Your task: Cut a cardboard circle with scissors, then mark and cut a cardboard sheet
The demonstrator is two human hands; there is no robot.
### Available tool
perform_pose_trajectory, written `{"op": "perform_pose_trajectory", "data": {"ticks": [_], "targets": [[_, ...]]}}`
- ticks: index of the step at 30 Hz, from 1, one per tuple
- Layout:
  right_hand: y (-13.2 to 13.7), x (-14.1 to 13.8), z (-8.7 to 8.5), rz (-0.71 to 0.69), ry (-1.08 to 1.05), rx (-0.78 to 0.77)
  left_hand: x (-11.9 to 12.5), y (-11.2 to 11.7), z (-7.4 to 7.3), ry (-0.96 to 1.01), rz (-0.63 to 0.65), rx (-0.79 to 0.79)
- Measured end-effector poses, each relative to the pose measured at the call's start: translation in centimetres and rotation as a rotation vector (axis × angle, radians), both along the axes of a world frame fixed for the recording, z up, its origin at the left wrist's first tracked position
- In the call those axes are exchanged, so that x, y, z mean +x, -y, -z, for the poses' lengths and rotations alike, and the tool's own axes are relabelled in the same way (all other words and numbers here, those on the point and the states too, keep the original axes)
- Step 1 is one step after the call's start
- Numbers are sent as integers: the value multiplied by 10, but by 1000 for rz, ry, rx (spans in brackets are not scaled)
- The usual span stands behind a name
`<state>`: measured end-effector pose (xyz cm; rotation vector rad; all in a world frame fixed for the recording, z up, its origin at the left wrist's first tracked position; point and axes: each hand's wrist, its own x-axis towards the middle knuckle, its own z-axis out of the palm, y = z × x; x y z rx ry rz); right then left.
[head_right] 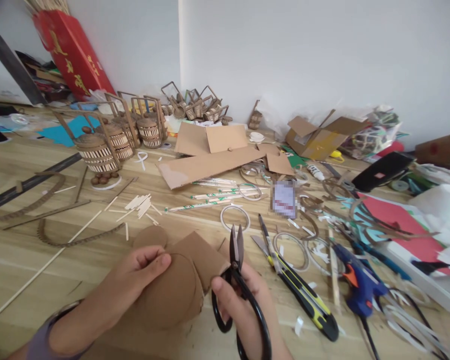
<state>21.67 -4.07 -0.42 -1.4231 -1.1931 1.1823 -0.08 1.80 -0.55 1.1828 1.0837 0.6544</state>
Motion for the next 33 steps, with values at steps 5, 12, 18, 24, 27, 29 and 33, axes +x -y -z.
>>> {"op": "perform_pose_trajectory", "data": {"ticks": [5,12,18,24,27,29,33], "targets": [[3,-7,5,64,-58,-45,2,3,0,121,41,-155],[-4,-13,15,2,-69,-83,6,8,-6,292,109,-382],[-11,9,-1,-152,13,210,-6,-7,-5,34,-161,24],[-7,18,-19,-550,174,-76,-16,-9,-7,-214,-127,235],[-7,17,-16,-594,193,-131,-15,-8,-9,-308,-71,296],[-7,16,-15,-616,187,-140,-13,-7,-11,-333,-18,301],[-7,14,-14,-602,147,-123,-9,-6,-13,-350,66,306]]}}
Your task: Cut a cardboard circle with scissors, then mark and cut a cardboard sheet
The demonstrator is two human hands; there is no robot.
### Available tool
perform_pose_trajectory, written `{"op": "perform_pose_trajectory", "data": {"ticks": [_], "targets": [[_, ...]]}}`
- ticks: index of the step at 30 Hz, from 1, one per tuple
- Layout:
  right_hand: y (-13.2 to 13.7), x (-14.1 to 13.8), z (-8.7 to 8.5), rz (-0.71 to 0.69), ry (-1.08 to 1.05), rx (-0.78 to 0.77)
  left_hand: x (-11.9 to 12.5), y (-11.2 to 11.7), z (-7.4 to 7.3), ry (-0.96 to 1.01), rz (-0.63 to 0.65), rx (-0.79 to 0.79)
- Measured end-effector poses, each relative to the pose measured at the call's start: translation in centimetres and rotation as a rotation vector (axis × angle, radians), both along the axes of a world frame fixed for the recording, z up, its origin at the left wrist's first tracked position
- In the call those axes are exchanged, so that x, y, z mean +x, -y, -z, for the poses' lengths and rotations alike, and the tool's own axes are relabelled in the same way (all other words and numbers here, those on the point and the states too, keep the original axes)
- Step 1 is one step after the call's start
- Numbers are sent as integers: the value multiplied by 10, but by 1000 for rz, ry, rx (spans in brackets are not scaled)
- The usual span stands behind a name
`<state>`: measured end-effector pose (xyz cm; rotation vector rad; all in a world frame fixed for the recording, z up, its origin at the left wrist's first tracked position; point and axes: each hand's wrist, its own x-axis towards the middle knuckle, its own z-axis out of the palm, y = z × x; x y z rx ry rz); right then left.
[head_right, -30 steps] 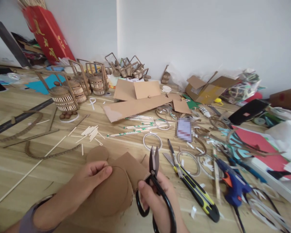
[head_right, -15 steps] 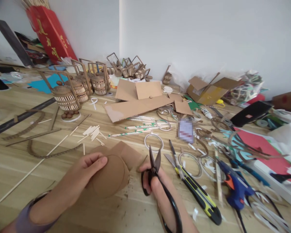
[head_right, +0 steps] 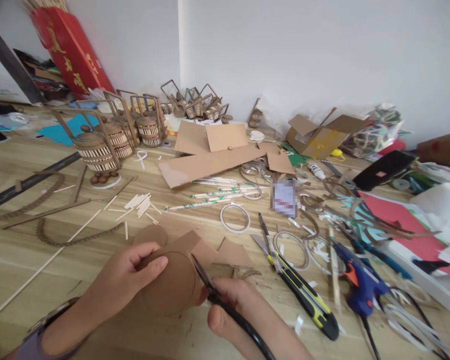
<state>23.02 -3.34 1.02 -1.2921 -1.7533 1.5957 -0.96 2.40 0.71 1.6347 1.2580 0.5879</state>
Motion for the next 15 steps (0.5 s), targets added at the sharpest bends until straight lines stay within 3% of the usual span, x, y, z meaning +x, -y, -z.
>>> {"op": "perform_pose_trajectory", "data": {"ticks": [7,15], "targets": [[-2,-2,-3,-19,3,12,2,2,-1,-56,31,39],[-2,-6,-4,-25,5,6,5,6,1,-60,164,3]]}}
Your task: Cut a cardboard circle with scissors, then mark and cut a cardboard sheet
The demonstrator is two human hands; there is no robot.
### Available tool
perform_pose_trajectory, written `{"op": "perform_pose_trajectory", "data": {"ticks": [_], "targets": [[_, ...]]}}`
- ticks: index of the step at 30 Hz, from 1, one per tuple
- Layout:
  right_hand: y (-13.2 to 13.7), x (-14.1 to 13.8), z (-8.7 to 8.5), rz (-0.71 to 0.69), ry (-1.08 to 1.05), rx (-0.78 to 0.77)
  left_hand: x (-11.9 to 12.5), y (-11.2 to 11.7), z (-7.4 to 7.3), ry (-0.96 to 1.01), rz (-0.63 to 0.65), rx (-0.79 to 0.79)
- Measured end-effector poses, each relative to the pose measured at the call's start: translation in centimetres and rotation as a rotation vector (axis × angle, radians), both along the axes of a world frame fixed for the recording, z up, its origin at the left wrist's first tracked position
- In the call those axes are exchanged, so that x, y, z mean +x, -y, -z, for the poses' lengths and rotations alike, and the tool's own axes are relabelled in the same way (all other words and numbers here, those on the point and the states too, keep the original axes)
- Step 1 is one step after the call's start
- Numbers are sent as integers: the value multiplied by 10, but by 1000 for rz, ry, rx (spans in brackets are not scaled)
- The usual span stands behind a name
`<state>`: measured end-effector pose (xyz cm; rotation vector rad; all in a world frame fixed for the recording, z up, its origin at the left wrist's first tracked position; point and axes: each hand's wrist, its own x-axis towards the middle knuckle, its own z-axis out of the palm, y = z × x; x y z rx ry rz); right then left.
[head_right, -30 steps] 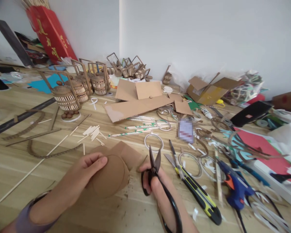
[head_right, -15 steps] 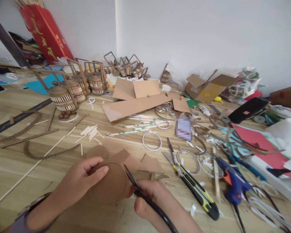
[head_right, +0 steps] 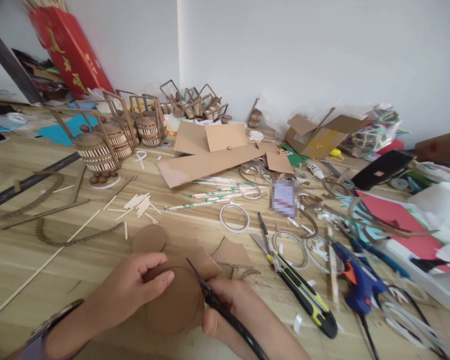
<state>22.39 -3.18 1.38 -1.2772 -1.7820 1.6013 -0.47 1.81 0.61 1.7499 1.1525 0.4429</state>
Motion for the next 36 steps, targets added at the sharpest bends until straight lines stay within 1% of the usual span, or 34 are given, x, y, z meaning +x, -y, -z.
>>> {"op": "perform_pose_trajectory", "data": {"ticks": [8,13,17,23,28,30,36], "targets": [[-1,-6,-1,23,-90,-23,-1,0,1,-11,21,-4],[1,-10,-1,39,-86,-39,-4,0,2,20,39,-7],[4,-9,2,67,-79,-60,-6,0,4,34,36,-29],[2,-6,9,21,-103,-26,-7,-3,3,16,45,-41],[-2,-6,10,-40,-73,33,-7,-3,2,-47,108,-57],[-1,-8,9,-36,-60,39,-7,-3,1,-49,131,-70],[2,-12,8,3,-71,-46,-8,-4,2,-32,138,-77]]}}
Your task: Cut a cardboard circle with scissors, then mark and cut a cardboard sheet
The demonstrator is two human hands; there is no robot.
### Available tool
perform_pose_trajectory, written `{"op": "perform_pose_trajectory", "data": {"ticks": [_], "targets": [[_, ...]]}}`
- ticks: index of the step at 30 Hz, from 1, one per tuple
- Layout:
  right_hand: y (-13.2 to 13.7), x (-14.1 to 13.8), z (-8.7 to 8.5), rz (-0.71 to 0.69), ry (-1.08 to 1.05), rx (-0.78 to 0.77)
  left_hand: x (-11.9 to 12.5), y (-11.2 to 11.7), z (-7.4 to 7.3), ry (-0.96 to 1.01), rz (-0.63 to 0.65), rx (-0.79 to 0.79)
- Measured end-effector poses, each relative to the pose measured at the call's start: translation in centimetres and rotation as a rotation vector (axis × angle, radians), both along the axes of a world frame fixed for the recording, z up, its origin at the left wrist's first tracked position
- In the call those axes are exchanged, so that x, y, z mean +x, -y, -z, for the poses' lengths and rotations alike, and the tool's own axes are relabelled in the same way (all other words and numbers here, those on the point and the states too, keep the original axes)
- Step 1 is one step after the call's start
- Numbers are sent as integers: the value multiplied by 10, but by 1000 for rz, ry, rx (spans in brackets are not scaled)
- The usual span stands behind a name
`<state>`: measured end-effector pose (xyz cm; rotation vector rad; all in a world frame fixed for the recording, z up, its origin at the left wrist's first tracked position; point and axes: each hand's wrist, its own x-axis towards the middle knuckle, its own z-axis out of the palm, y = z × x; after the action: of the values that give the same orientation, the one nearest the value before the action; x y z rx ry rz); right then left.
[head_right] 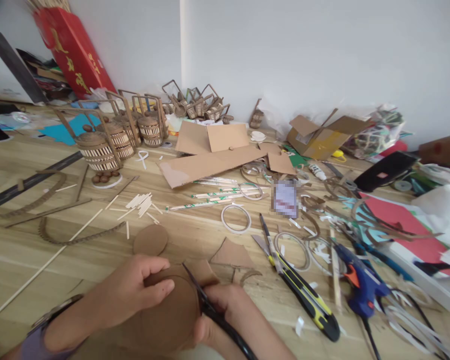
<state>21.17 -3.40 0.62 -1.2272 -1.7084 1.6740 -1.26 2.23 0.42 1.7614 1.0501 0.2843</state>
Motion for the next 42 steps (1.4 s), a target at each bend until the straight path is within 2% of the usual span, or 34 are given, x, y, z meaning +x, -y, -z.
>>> {"op": "perform_pose_trajectory", "data": {"ticks": [4,10,16,22,27,34,36,38,40,42], "targets": [[3,-1,2,54,-13,-24,0,-1,1,31,-13,0],[0,-3,0,44,-8,32,0,0,0,50,-3,-29],[2,-5,3,66,-77,-44,1,1,1,96,41,-61],[3,-4,11,90,-62,-44,-1,-2,2,112,-2,-17],[3,-4,8,88,-4,-2,-2,-2,2,144,15,-36],[8,-4,8,132,26,-22,-2,-3,-1,147,-11,-56],[8,-2,11,173,16,-13,0,-4,0,176,-75,-75],[7,1,16,236,-21,-2,2,-3,2,241,-214,-108],[5,4,21,315,-73,11,5,-2,5,344,-351,-191],[2,5,23,390,-111,10,9,0,7,472,-402,-303]]}}
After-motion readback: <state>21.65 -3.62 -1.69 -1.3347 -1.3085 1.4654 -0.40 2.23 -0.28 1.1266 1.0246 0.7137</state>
